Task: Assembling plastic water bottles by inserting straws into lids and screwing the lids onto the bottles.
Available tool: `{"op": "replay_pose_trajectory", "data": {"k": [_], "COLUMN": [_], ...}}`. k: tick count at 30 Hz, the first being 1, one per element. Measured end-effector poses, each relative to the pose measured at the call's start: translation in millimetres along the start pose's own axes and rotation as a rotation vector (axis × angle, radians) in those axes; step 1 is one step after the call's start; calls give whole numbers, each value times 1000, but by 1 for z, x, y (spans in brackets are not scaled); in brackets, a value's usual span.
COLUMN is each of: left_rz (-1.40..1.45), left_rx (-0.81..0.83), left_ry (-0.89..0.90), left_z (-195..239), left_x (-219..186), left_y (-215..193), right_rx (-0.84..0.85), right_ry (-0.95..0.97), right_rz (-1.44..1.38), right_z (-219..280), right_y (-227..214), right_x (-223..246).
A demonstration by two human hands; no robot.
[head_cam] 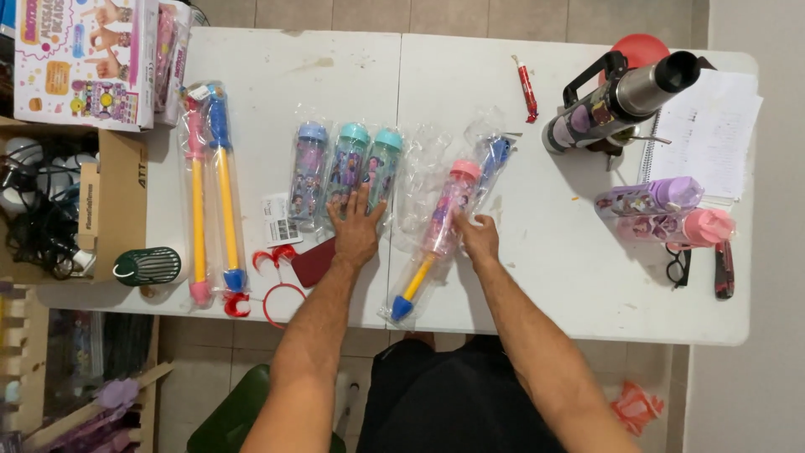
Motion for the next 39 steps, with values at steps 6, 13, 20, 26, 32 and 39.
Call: {"op": "replay_pose_trajectory", "data": {"k": [6,13,20,26,32,39], "left_rz": [33,-3,0,17,103,1262], "left_rx": [17,-22,46,165,-126,118], "left_ry": [-14,-59,-103,-115,-85,-297], "left_z": [-1,-6,-15,-27,-46,-32], "left_x": [-2,9,38,66,-2,-136], "left_y": [-5,-3,1,2,-93,-129], "right_rx": [13,37,971,982,971,1072], "right_ry": [-133,-53,181,144,87,-46], "right_rz": [407,172,-1112,-1040,-905,-683], "right_z": [86,26,60,97,94,130], "right_y": [3,25,-9,-74,-83,-62], "right_x": [109,36,-4,-3,-22,-25]}}
Point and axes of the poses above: each hand's wrist, its own z-axis away from the middle knuckle, its own y-axis out of the palm, x = y × z, the point moved 9 cm from there along -z, towards the middle knuckle, and after that the axes turned 11 degrees about -x, right-handed, at the moved point
